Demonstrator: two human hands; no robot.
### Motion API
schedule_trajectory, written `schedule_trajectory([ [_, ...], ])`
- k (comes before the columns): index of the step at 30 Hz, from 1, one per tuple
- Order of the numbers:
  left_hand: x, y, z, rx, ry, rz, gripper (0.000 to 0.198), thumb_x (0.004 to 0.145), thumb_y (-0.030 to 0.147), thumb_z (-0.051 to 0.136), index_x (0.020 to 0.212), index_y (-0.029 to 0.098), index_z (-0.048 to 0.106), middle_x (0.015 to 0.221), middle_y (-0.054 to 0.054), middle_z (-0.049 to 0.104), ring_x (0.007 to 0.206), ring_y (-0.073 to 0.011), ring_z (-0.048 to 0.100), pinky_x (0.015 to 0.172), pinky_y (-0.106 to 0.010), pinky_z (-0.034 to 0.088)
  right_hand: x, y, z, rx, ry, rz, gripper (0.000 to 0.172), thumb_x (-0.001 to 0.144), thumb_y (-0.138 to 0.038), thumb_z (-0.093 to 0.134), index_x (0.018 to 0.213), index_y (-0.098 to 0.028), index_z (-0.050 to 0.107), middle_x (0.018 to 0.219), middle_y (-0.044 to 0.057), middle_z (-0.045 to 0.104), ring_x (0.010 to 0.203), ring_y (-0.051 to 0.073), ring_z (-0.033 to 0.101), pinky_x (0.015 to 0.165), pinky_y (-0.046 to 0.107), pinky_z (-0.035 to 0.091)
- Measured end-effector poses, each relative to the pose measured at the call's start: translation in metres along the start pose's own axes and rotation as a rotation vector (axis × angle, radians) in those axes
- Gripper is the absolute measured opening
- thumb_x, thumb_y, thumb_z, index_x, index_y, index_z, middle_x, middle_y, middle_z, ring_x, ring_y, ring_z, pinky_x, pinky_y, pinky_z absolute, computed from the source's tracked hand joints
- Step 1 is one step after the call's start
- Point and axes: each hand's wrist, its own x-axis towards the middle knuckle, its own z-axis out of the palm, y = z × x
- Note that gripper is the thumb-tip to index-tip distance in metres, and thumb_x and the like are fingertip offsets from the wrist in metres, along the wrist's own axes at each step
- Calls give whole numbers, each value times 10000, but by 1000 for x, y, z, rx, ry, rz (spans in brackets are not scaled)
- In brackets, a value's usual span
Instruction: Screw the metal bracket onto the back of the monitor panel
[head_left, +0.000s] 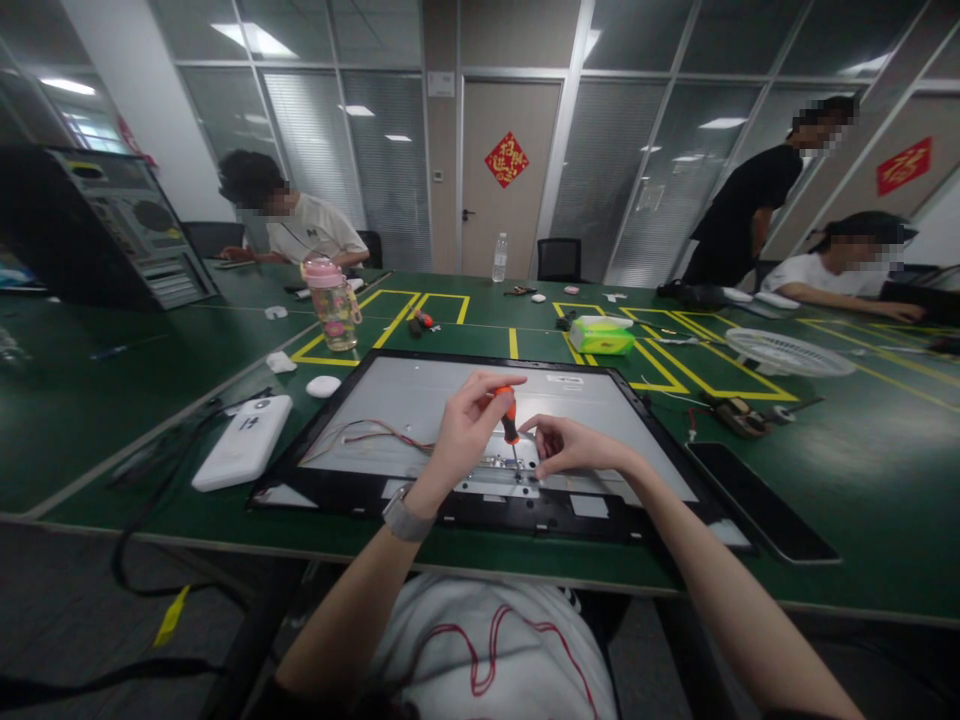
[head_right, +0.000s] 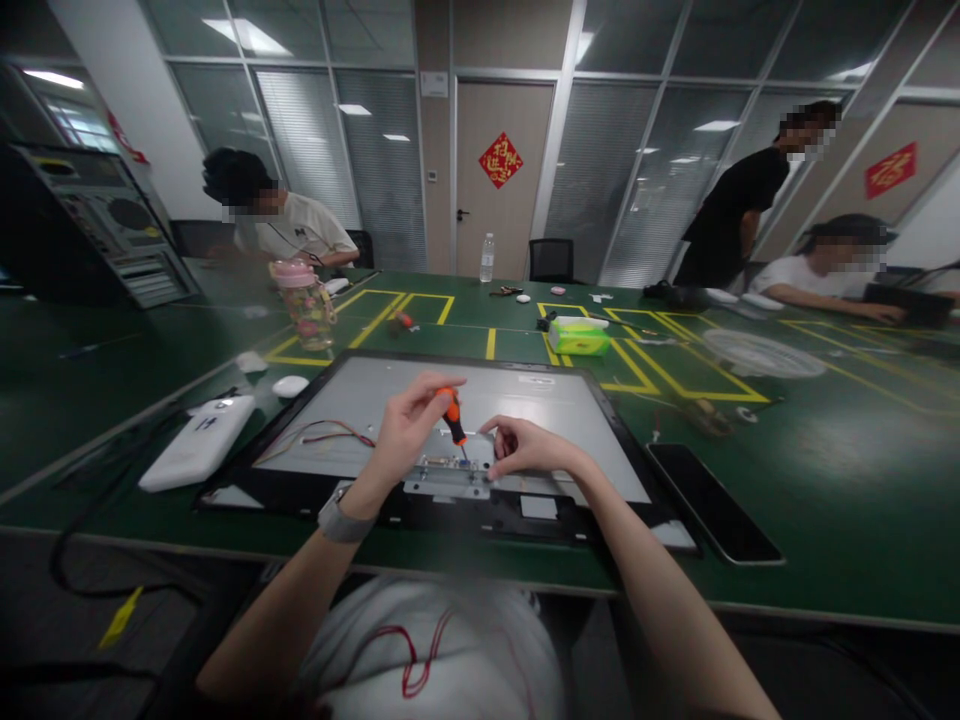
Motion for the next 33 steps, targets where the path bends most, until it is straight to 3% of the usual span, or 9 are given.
schedule_trajectory([
  [7, 0, -7, -1, -254, -77, -98, 301, 927, 292, 494, 1162, 195, 655, 1031, -89, 686, 945, -182, 647, 900, -333, 493, 0, 0, 0, -15, 2, -5, 693, 596, -449, 842, 1142, -170, 519, 689, -62, 538, 646, 131, 523, 583, 255, 391],
  [13, 1, -6, -1, -78, 11, -16, 180, 780, 276, 707, 942, 208, 743, 928, -39, 624, 782, -118, 602, 704, -225, 505, 0, -1, -1, -19, -4, -7, 697, 596, -458, 839, 1144, -172, 518, 689, -62, 539, 634, 127, 518, 575, 253, 388],
  [18, 0, -8, -2, -187, -64, -67, 297, 928, 297, 489, 1146, 228, 679, 1043, -70, 653, 943, -164, 629, 870, -306, 492, 1, -1, 0, -24, 4, -4, 697, 591, -462, 841, 1137, -168, 523, 687, -62, 538, 641, 127, 518, 581, 252, 394],
  [23, 0, -4, -1, -40, 6, -23, 181, 801, 273, 680, 957, 202, 736, 921, -45, 619, 802, -129, 587, 743, -252, 492, 1, -1, 0, -7, 5, 1, 710, 581, -470, 846, 1138, -174, 520, 681, -63, 538, 629, 128, 520, 567, 250, 384],
  [29, 0, -6, -1, -104, -26, -35, 286, 915, 318, 504, 1093, 209, 700, 997, -68, 663, 915, -167, 619, 838, -304, 479, 0, -1, 0, -18, 7, -2, 693, 595, -459, 843, 1136, -174, 518, 683, -65, 533, 636, 129, 520, 574, 253, 391],
  [33, 1, -5, -1, -27, 15, 18, 176, 824, 290, 655, 957, 207, 734, 902, -39, 615, 820, -131, 583, 751, -249, 475, 0, -1, 0, -4, 3, -14, 684, 602, -441, 842, 1135, -164, 515, 672, -69, 527, 623, 122, 507, 567, 248, 381],
])
